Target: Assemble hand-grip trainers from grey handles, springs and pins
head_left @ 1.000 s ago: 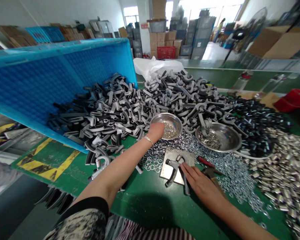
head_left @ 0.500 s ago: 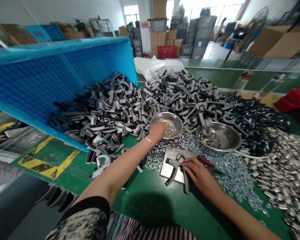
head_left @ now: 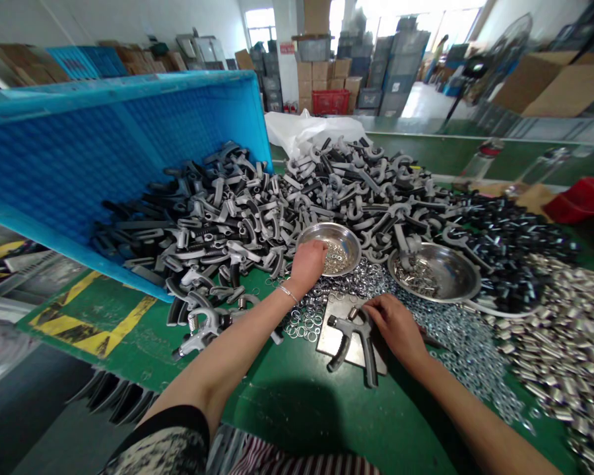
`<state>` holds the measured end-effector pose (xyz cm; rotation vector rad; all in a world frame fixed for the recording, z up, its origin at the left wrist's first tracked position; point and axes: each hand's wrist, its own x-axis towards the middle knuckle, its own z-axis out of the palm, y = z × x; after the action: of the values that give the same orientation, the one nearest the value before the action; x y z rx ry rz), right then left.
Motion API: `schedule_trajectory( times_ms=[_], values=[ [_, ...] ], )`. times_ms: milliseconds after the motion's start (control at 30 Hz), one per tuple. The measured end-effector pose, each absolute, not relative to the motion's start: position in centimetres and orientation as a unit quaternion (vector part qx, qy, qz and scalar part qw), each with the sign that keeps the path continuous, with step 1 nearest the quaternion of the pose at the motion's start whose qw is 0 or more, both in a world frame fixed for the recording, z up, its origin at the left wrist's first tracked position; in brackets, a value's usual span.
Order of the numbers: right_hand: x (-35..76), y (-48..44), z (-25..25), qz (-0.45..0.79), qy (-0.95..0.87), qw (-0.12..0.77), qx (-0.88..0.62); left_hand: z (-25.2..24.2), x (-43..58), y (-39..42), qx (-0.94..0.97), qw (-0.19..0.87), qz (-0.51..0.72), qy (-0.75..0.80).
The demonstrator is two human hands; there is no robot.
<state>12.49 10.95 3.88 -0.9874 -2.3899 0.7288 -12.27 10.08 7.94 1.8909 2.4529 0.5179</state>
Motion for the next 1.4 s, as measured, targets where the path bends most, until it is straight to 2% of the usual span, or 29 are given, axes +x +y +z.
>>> schedule_trajectory(
  times_ms=[67, 167, 333, 500, 700, 1033, 1233, 1400],
  values=[
    [12.1, 11.4, 3.8, 0.253, -0.882, 0.21, -0.338, 8.6, -11.0, 8.3, 0.629, 0.004, 0.214, 0.747],
    [11.7, 11.8, 3.8, 0.216, -0.906, 0.177, -0.317, 8.7, -8.8, 4.9, 0.668, 0.068, 0.268, 0.691],
    [11.0, 12.2, 4.4, 0.129, -0.937, 0.122, -0.3, 7.0, -6.2, 0.6, 0.676, 0.165, 0.255, 0.672],
    [10.0, 12.0, 5.4, 0.04, -0.959, 0.086, -0.268, 5.1, -4.8, -0.2, 0.678, 0.15, 0.246, 0.676],
    [9.8, 11.1, 5.3, -0.01, -0.973, 0.082, -0.215, 4.4, -4.1, -0.3, 0.697, 0.081, 0.215, 0.68],
    [12.7, 10.0, 3.2, 0.022, -0.98, 0.136, -0.145, 3.0, -3.6, -1.5, 0.812, -0.066, 0.136, 0.564],
    [12.6, 9.7, 3.2, 0.14, -0.955, 0.172, -0.199, 3.2, -3.7, -1.7, 0.822, -0.063, 0.139, 0.549],
    [11.7, 10.3, 3.3, 0.154, -0.937, 0.185, -0.251, 3.5, -4.0, -1.4, 0.834, -0.06, 0.113, 0.537]
  ],
)
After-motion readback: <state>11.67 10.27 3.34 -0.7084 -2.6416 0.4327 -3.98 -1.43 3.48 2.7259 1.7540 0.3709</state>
